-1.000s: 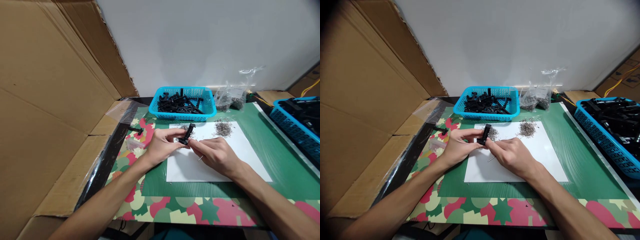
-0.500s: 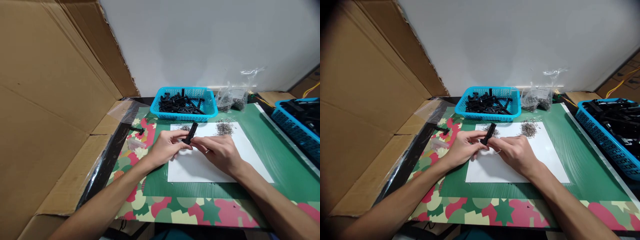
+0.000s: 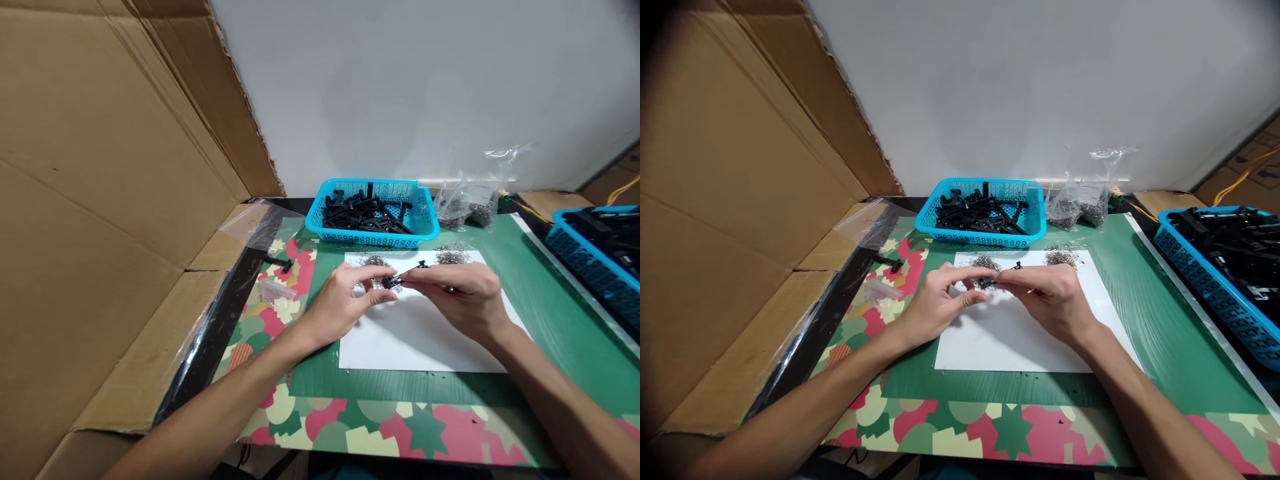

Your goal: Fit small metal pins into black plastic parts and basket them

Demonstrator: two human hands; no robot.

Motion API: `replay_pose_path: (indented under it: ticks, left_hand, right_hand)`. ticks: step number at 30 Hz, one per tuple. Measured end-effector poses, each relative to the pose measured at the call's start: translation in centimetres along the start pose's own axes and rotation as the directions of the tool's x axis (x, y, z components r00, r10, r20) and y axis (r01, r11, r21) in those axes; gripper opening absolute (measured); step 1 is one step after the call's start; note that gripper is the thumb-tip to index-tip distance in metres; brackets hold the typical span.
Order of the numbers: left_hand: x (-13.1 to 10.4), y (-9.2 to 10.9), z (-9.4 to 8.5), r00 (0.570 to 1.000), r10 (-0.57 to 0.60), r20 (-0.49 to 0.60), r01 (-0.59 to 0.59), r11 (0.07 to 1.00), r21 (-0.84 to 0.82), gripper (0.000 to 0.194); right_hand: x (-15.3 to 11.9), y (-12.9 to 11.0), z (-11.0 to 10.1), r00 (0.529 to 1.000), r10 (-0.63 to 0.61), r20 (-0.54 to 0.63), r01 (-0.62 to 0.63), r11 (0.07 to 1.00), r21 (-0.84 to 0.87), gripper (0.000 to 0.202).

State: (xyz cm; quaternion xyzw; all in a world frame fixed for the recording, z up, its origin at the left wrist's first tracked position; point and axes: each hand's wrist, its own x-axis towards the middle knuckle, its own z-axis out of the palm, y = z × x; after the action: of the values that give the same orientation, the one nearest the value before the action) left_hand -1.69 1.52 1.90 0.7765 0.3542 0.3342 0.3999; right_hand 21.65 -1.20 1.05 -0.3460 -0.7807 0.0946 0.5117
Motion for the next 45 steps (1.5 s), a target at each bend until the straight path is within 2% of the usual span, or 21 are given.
replay_pose_path:
  ticks: [3, 7, 12, 14, 17, 20, 26, 29, 33, 36, 45]
  left_hand:
    - [-0.1, -0.2, 0.1, 0.983, 0.143, -0.116, -0.114, 0.967, 0.229, 0.027]
    - [-0.2, -0.1, 0.3, 0.964, 0.226, -0.137, -0.177, 0.937, 0.301, 0.025]
    - [-0.4, 0.0, 0.5, 0.940, 0.302, -0.159, -0.224, 0.897, 0.382, 0.019]
    - [-0.5, -0.2, 0.6, 0.939, 0.305, -0.158, -0.224, 0.893, 0.391, 0.018]
    - [-0.7, -0.4, 1.0, 0.948, 0.299, -0.113, -0.233, 0.888, 0.396, 0.016]
    - [-0.9, -0.7, 1.5, 0.952, 0.302, -0.054, -0.255, 0.878, 0.406, 0.014]
    - [-1.1, -1.1, 2.1, 0.974, 0.226, 0.026, -0.218, 0.891, 0.398, 0.010]
    - [-1.1, -1.1, 2.2, 0.967, 0.242, 0.082, -0.254, 0.887, 0.386, 0.011]
    - [-1.3, -1.2, 2.4, 0.958, 0.249, 0.142, -0.284, 0.885, 0.369, 0.013]
    - [-1.4, -1.3, 2.6, 0.957, 0.251, 0.143, -0.287, 0.880, 0.378, 0.012]
    - [-1.3, -1.1, 2.7, 0.962, 0.229, 0.146, -0.270, 0.869, 0.414, 0.007]
  right_hand:
    - [-0.1, 0.5, -0.3, 1.000, -0.006, -0.002, 0.006, 0.999, -0.039, 0.017]
    - [-0.4, 1.0, -0.2, 1.000, 0.012, 0.029, -0.010, 0.998, -0.062, 0.015]
    - [-0.1, 0.7, -0.1, 0.989, 0.065, 0.129, -0.060, 0.997, -0.043, 0.014]
    - [0.0, 0.4, -0.3, 0.985, 0.110, 0.134, -0.099, 0.992, -0.081, 0.015]
    - [0.1, 0.0, -0.6, 0.979, 0.193, 0.057, -0.184, 0.974, -0.135, 0.036]
    - [0.1, -0.2, -0.6, 0.966, 0.258, -0.009, -0.257, 0.959, -0.117, 0.046]
    - [0.4, -0.4, 0.2, 0.950, 0.313, -0.003, -0.312, 0.949, -0.049, 0.057]
    - [0.4, -0.5, 0.7, 0.905, 0.424, 0.009, -0.424, 0.905, -0.040, 0.065]
    - [0.3, -0.7, 1.7, 0.842, 0.537, 0.053, -0.539, 0.840, 0.062, 0.068]
    - [0.2, -0.9, 2.4, 0.835, 0.546, 0.066, -0.550, 0.829, 0.097, 0.072]
    - [-0.3, -0.7, 3.1, 0.855, 0.512, 0.082, -0.518, 0.853, 0.070, 0.071]
